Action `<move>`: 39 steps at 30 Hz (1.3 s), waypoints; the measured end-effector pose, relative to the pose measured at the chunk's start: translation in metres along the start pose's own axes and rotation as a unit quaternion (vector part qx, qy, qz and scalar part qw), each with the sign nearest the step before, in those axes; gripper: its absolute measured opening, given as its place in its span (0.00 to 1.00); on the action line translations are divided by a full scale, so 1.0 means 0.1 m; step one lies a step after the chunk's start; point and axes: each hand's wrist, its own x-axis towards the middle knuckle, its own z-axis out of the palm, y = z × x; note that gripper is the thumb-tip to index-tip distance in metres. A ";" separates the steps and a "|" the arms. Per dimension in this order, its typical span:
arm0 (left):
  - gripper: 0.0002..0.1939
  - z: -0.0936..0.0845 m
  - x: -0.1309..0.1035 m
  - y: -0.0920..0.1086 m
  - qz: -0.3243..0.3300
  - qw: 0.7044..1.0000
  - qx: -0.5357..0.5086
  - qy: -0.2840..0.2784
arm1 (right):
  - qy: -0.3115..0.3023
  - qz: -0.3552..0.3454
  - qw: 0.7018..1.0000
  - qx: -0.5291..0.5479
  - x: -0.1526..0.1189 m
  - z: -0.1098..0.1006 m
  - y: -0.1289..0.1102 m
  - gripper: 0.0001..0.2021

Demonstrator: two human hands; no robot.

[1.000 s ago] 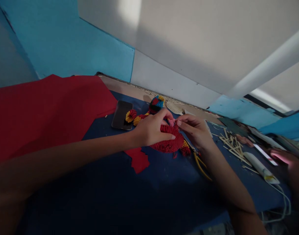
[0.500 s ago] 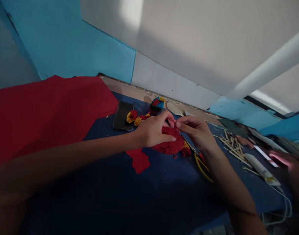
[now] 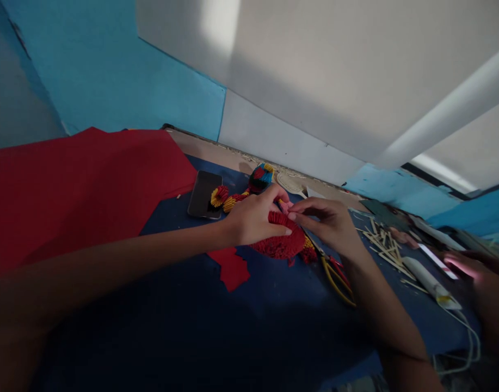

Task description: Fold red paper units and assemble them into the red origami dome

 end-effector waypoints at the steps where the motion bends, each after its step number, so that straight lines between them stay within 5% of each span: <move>1: 0.23 0.01 0.00 -0.01 0.004 1.000 -0.002 0.005 | 0.014 -0.017 0.999 -0.027 -0.03 0.02 0.01 0.03; 10: 0.22 0.08 -0.03 -0.04 0.013 0.999 -0.025 0.025 | 0.046 -0.056 0.992 -0.100 -0.16 0.10 0.01 0.03; 19: 0.25 0.07 -0.02 -0.06 0.011 0.999 0.000 0.030 | 0.008 -0.002 1.000 0.024 -0.13 0.12 0.11 0.07; 24: 0.27 0.00 0.04 -0.09 0.024 0.999 0.029 -0.001 | 0.058 0.051 0.991 0.108 -0.08 0.15 0.19 0.10; 39: 0.22 0.05 0.03 -0.07 0.030 0.996 -0.084 0.016 | 0.089 0.006 0.994 0.057 -0.16 0.22 0.13 0.07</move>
